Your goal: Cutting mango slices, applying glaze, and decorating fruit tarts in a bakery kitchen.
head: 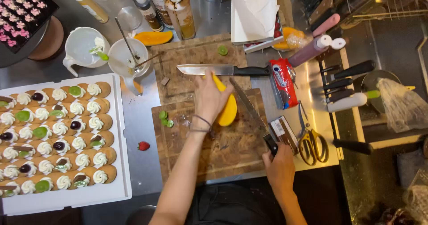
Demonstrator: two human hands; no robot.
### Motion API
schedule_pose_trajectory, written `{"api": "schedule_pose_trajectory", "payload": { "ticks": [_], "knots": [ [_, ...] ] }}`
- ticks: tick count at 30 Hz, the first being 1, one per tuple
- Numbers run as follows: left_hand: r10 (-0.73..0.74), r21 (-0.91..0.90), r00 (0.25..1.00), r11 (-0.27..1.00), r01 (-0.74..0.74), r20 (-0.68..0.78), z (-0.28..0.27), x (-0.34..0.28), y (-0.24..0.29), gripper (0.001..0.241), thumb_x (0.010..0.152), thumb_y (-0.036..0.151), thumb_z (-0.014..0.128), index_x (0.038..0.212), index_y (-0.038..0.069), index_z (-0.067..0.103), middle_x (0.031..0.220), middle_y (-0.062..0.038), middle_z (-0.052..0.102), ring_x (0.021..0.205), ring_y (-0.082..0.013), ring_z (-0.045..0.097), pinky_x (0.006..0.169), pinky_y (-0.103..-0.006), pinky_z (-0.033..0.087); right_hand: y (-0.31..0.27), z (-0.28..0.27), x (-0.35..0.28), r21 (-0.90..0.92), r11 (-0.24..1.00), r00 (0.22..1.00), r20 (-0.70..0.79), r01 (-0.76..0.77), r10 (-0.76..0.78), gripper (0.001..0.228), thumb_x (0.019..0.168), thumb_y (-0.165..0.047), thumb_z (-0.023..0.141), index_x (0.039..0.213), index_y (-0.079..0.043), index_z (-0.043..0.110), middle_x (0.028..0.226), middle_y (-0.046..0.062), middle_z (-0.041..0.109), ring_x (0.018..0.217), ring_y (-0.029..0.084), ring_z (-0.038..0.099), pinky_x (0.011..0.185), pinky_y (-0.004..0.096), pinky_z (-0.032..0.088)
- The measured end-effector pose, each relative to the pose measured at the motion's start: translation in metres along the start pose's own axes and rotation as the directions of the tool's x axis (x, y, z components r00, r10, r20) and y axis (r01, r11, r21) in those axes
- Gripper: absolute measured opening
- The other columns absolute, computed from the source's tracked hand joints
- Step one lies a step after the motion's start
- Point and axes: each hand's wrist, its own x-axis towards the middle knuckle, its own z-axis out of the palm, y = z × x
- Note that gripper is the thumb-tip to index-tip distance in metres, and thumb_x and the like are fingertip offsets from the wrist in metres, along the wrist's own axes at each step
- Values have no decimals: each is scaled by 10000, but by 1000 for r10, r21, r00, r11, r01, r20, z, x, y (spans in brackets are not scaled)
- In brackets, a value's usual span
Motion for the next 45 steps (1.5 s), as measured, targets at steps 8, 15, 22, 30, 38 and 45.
{"api": "schedule_pose_trajectory", "payload": {
  "ticks": [8, 15, 22, 30, 38, 45],
  "knots": [
    [-161, 245, 971, 963, 115, 176, 38, -61, -62, 791, 917, 614, 664, 1285, -66, 498, 1200, -281, 594, 1026, -444, 686, 864, -501, 576, -65, -38, -62, 370, 848, 925, 144, -380, 352, 356, 1046, -339, 555, 1113, -7, 663, 771, 267, 639, 766, 482, 646, 659, 492, 505],
    [555, 130, 808, 802, -582, 196, -34, -95, -63, 1071, 603, 747, 817, 1283, -38, 553, 1157, -177, 603, 1087, -316, 542, 937, -496, 479, -86, 6, -111, 334, 883, 939, 20, -330, 344, 376, 1065, -359, 511, 1028, -18, 666, 815, 280, 689, 793, 495, 663, 654, 541, 503],
    [603, 81, 741, 757, -648, 293, -6, -75, -91, 1008, 620, 249, 898, 1495, 52, 439, 1363, -113, 552, 1157, -341, 541, 903, -449, 536, -110, 1, -98, 11, 920, 920, 37, -391, 391, 428, 1061, -469, 445, 1080, -62, 575, 836, 283, 699, 810, 534, 650, 712, 611, 497],
    [610, -17, 720, 767, -641, 331, -9, -66, -86, 891, 606, 237, 920, 1421, 150, 570, 1302, -71, 566, 1171, -330, 547, 943, -435, 553, -101, 15, -98, -131, 943, 946, 70, -305, 315, 476, 1094, -473, 384, 1042, -24, 535, 796, 281, 699, 776, 526, 665, 689, 615, 524],
    [585, -28, 749, 794, -608, 311, -6, -67, -90, 911, 591, 246, 922, 1425, 178, 562, 1317, -66, 577, 1161, -335, 559, 940, -443, 551, -88, 41, -56, -115, 984, 990, 16, -139, 142, 472, 1091, -447, 411, 1013, -3, 549, 717, 290, 673, 682, 501, 675, 590, 580, 538],
    [554, -92, 794, 830, -550, 253, -12, -88, -96, 882, 692, 269, 888, 1498, 223, 533, 1273, -122, 555, 1151, -332, 563, 937, -440, 547, -74, 7, -108, -100, 959, 947, 161, -264, 278, 494, 1082, -462, 412, 987, 4, 546, 701, 269, 676, 670, 481, 691, 577, 560, 557]
  ]
}}
